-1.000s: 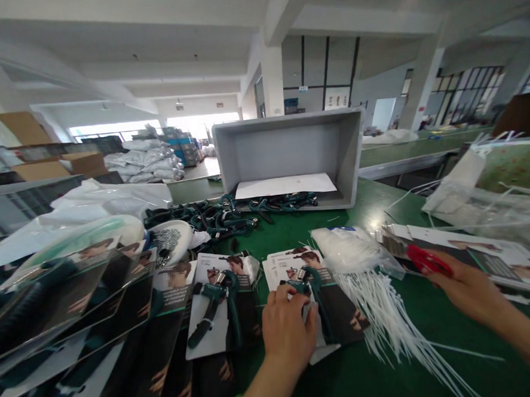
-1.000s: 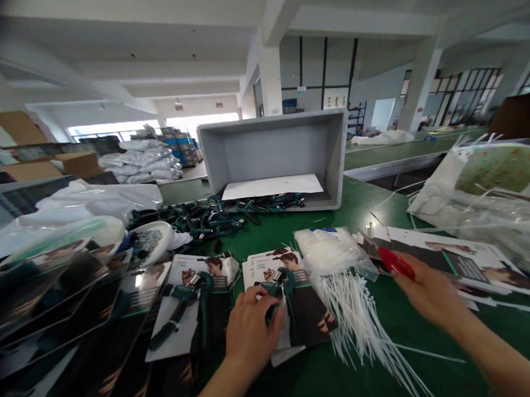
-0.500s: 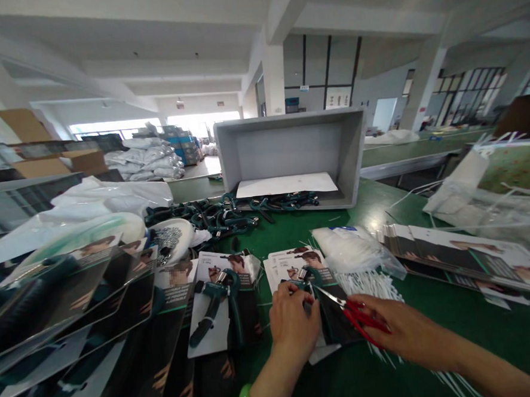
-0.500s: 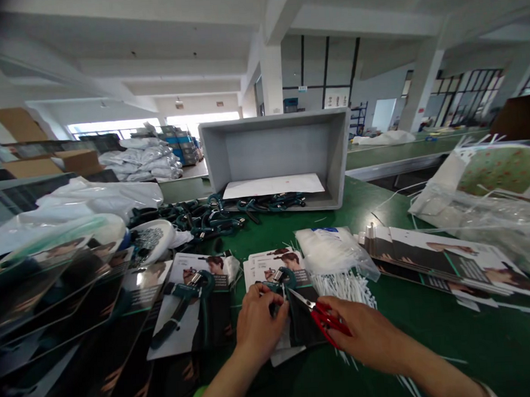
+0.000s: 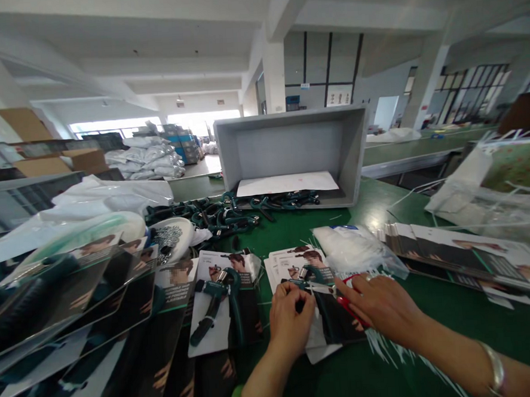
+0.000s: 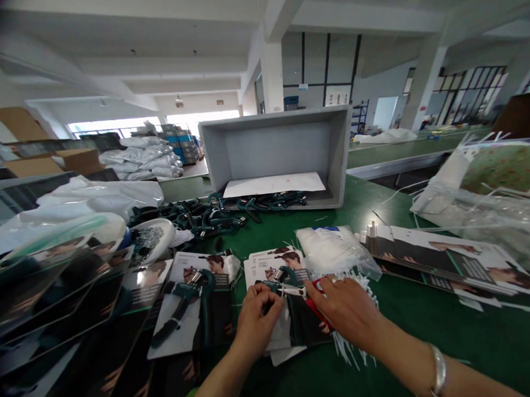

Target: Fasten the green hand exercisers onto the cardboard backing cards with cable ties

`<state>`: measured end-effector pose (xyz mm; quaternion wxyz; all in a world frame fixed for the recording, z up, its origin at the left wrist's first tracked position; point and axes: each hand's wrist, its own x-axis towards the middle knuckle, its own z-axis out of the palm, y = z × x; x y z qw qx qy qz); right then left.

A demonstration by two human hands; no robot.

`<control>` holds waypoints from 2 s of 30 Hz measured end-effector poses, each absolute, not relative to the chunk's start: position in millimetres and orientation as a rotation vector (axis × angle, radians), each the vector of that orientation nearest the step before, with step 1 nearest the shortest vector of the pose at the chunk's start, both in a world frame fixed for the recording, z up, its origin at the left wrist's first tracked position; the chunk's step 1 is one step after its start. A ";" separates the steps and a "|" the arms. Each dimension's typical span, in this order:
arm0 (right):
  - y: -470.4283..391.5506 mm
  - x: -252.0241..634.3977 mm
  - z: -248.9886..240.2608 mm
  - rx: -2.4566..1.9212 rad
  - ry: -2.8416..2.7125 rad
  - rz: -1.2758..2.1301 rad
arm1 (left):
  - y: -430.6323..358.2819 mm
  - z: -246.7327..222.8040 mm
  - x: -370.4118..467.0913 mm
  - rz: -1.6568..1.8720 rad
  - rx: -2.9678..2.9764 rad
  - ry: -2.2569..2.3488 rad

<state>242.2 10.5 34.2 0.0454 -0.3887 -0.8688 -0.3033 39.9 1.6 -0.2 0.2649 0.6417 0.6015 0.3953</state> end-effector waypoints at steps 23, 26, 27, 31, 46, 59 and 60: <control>21.8 235.1 32.7 -1.258 -2.885 -0.510 | 1.9 -8.4 41.3 1.177 1.750 1.606; 18.1 233.1 34.4 -1.347 -2.892 -0.354 | 1.0 -10.3 41.7 1.216 1.713 1.616; 16.8 233.9 35.7 -1.378 -2.884 -0.306 | 1.3 -10.5 41.0 1.227 1.693 1.617; 12.9 241.0 54.4 -1.444 -2.880 0.031 | 4.9 -5.0 30.8 1.282 1.558 1.758; 30.6 194.5 108.2 -1.277 -3.141 0.317 | 0.6 12.1 0.7 0.648 1.744 1.698; 61.7 184.6 100.3 -1.145 -3.130 1.082 | 5.1 1.2 -3.8 0.706 1.719 1.620; 59.2 187.1 97.5 -1.175 -3.062 1.235 | 4.5 2.4 -4.0 0.707 1.713 1.632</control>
